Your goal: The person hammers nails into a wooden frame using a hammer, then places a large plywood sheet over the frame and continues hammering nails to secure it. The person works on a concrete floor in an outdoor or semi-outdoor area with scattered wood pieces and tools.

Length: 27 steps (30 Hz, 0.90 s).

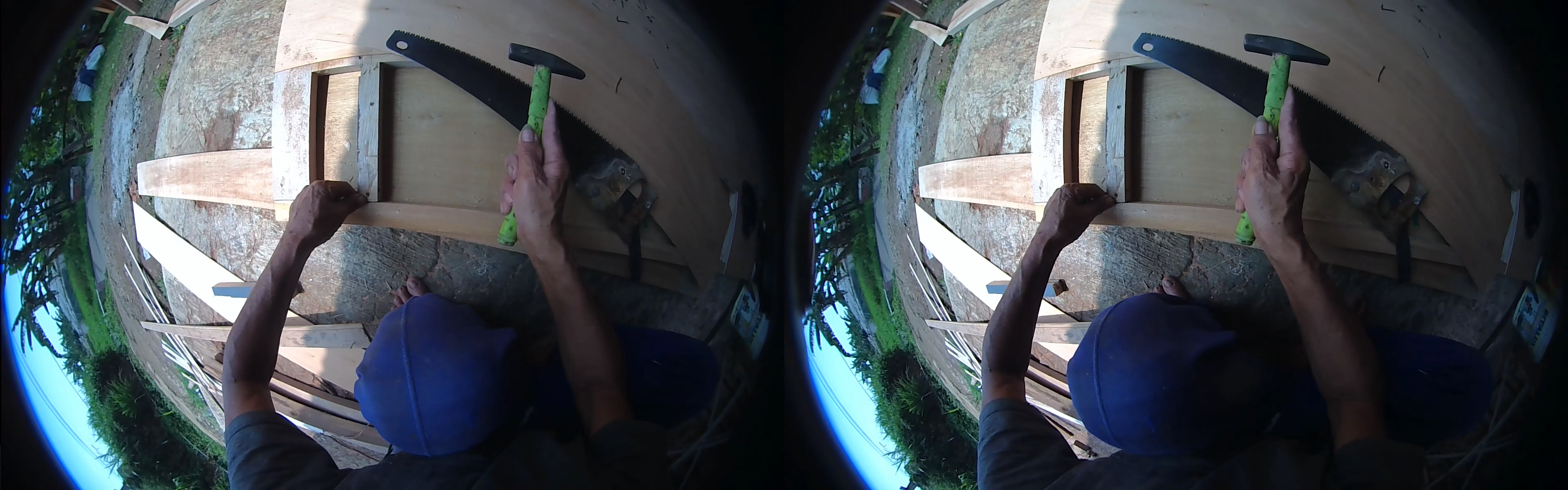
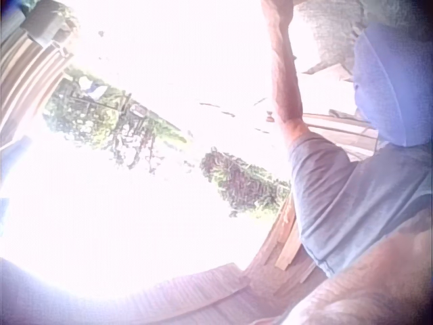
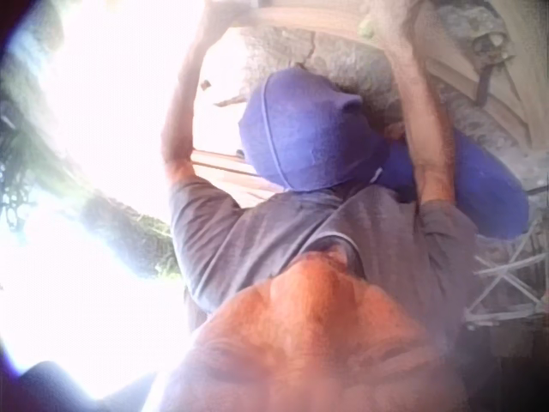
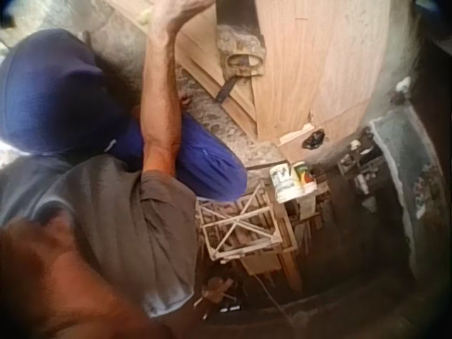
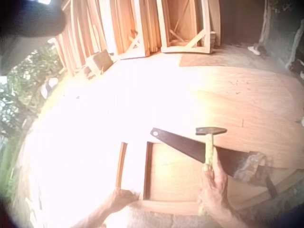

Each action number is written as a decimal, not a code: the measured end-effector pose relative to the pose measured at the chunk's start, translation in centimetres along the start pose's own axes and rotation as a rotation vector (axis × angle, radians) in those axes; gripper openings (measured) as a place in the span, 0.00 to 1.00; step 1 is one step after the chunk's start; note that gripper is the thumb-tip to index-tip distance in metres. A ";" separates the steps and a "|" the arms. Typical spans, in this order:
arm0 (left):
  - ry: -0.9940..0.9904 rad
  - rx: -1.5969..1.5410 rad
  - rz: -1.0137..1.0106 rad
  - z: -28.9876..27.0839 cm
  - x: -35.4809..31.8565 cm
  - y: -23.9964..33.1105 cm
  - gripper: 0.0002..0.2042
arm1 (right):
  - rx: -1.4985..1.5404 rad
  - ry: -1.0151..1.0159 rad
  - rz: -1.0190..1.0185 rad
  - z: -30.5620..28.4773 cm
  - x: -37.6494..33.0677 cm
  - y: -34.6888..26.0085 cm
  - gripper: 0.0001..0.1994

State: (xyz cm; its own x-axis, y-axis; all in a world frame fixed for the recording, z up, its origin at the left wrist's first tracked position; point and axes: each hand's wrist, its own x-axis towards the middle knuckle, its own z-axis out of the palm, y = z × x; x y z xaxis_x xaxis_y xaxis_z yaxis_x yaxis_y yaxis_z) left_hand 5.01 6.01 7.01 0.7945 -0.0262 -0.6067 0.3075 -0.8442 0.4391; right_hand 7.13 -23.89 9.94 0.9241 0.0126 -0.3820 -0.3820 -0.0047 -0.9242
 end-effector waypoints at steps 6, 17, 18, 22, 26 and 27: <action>0.047 -0.012 0.032 0.1 0.3 -0.9 0.14 | -0.293 -0.310 -0.230 -0.3 -0.5 4.2 0.29; 0.026 0.009 -0.022 0.4 -0.6 -1.3 0.14 | -0.149 -0.260 0.046 0.0 -0.4 1.9 0.30; 0.013 0.014 -0.017 0.3 -0.6 -0.7 0.14 | -0.033 -0.081 0.048 -0.2 -0.1 1.5 0.30; 0.011 0.016 -0.020 0.1 -0.1 -0.2 0.14 | -0.433 -0.418 -0.128 1.5 -2.9 6.0 0.32; 0.038 0.016 0.005 0.7 -0.2 -0.1 0.16 | -0.298 -0.387 0.082 -1.2 -0.7 2.3 0.29; 0.037 0.023 0.005 0.8 -0.3 -0.1 0.16 | -0.229 -0.248 0.091 -1.6 -0.1 1.3 0.28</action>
State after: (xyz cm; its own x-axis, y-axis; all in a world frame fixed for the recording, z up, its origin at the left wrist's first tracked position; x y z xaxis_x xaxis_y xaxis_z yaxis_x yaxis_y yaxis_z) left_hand 4.27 5.62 6.64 0.8151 -0.0113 -0.5792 0.2914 -0.8562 0.4267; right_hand 6.53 -25.53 8.80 0.8440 0.2445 -0.4773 -0.4237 -0.2414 -0.8730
